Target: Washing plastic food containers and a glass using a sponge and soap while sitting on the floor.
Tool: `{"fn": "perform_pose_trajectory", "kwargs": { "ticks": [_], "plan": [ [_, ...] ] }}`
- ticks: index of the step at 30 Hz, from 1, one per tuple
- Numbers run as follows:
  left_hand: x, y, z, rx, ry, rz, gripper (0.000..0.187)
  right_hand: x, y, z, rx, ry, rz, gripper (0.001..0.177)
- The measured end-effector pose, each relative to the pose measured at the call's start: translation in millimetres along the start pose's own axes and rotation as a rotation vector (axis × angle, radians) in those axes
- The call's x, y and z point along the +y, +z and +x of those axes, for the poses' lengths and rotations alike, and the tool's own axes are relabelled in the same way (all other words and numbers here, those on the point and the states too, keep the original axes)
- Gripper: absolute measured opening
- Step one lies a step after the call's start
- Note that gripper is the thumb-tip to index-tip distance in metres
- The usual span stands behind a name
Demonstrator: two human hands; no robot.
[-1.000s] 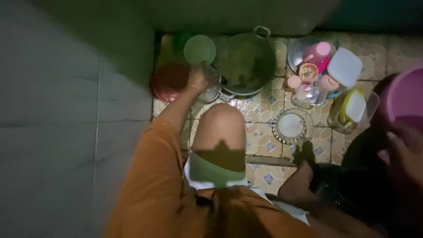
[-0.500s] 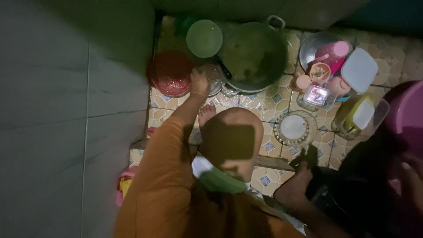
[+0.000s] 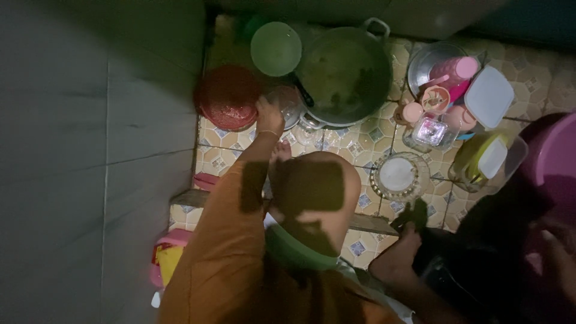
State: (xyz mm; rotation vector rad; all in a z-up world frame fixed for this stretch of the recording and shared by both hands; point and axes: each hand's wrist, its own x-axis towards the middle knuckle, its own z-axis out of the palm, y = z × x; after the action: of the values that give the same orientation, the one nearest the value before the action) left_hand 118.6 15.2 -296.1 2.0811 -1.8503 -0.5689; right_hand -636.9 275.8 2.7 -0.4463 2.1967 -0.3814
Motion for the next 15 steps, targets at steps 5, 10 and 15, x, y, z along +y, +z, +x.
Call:
{"fn": "perform_pose_trajectory", "kwargs": {
  "ticks": [5, 10, 15],
  "plan": [
    [-3.8, 13.8, 3.6, -0.061, -0.025, 0.045, 0.052, 128.4, 0.3, 95.5, -0.012, 0.078, 0.026, 0.054],
    [2.9, 10.8, 4.7, -0.067, -0.056, 0.053, 0.050, -38.4, 76.6, -72.8, 0.063, -0.401, -0.359, 0.036],
    [0.5, 21.4, 5.6, -0.187, -0.137, 0.073, 0.052, -57.5, 81.8, -88.4, 0.085, -0.369, -0.514, 0.039]
  ]
}}
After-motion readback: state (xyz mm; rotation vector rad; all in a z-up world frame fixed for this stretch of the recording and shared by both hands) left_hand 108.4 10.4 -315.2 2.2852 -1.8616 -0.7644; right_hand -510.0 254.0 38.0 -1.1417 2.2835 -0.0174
